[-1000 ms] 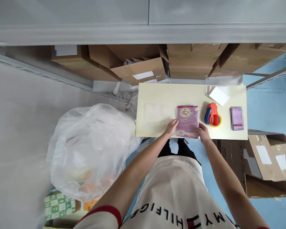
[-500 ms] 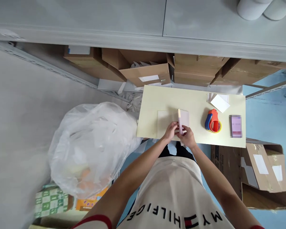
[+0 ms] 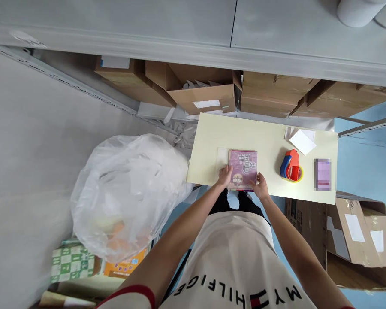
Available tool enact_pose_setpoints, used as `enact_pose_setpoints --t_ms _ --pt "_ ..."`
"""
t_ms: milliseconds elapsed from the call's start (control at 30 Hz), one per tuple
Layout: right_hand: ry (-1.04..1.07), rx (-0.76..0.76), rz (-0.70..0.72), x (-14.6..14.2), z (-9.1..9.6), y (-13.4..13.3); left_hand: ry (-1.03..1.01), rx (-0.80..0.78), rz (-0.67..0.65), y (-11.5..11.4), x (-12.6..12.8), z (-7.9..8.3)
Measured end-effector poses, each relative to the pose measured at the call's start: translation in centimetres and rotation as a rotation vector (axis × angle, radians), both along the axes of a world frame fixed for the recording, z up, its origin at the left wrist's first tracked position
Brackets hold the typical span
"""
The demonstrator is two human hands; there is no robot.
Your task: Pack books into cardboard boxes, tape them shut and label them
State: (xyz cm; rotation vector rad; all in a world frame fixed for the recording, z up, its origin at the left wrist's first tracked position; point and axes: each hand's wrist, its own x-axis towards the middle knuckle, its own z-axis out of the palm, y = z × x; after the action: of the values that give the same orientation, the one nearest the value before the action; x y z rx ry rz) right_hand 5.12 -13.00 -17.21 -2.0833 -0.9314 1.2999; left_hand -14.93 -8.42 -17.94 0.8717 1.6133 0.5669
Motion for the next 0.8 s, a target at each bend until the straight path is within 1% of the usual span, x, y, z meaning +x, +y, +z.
enact_pose_setpoints --t_ms 100,200,300,367,433,467,533,600,667,733,800 --pt "0.11 -0.005 -0.065 -0.5 0.8 0.5 0.02 -0.042 0.008 -1.3 -0.2 0.6" --pt "0.27 0.009 -0.104 -0.3 2.3 1.1 -0.006 -0.037 0.023 -1.9 0.7 1.4" --pt "0.364 0.082 -0.057 0.3 4.5 1.9 -0.131 -0.02 0.033 -1.2 2.5 2.1" --pt "0.362 0.147 -0.007 0.2 6.1 2.5 -0.234 -0.014 0.016 -0.2 3.6 2.8" --pt "0.32 0.18 0.044 -0.7 7.4 3.1 -0.324 -0.022 -0.029 0.8 3.7 3.8" --pt "0.299 0.183 0.068 -1.5 7.9 3.4 -0.348 -0.016 -0.045 1.1 3.4 4.5" --pt "0.262 0.185 0.105 -3.6 8.4 3.6 -0.353 0.03 -0.028 1.5 1.8 6.0" --pt "0.246 0.197 0.147 -5.8 8.3 3.5 -0.336 0.084 0.022 1.4 -0.5 7.6" --pt "0.253 0.215 0.198 -7.2 7.9 3.1 -0.365 0.102 0.029 1.0 -2.7 9.0" --pt "0.239 0.194 0.221 -7.5 7.2 2.6 -0.377 0.086 0.02 0.6 -4.6 9.6" --pt "0.194 0.114 0.194 -7.0 6.3 2.3 -0.317 0.059 0.054 0.4 -5.9 9.4"
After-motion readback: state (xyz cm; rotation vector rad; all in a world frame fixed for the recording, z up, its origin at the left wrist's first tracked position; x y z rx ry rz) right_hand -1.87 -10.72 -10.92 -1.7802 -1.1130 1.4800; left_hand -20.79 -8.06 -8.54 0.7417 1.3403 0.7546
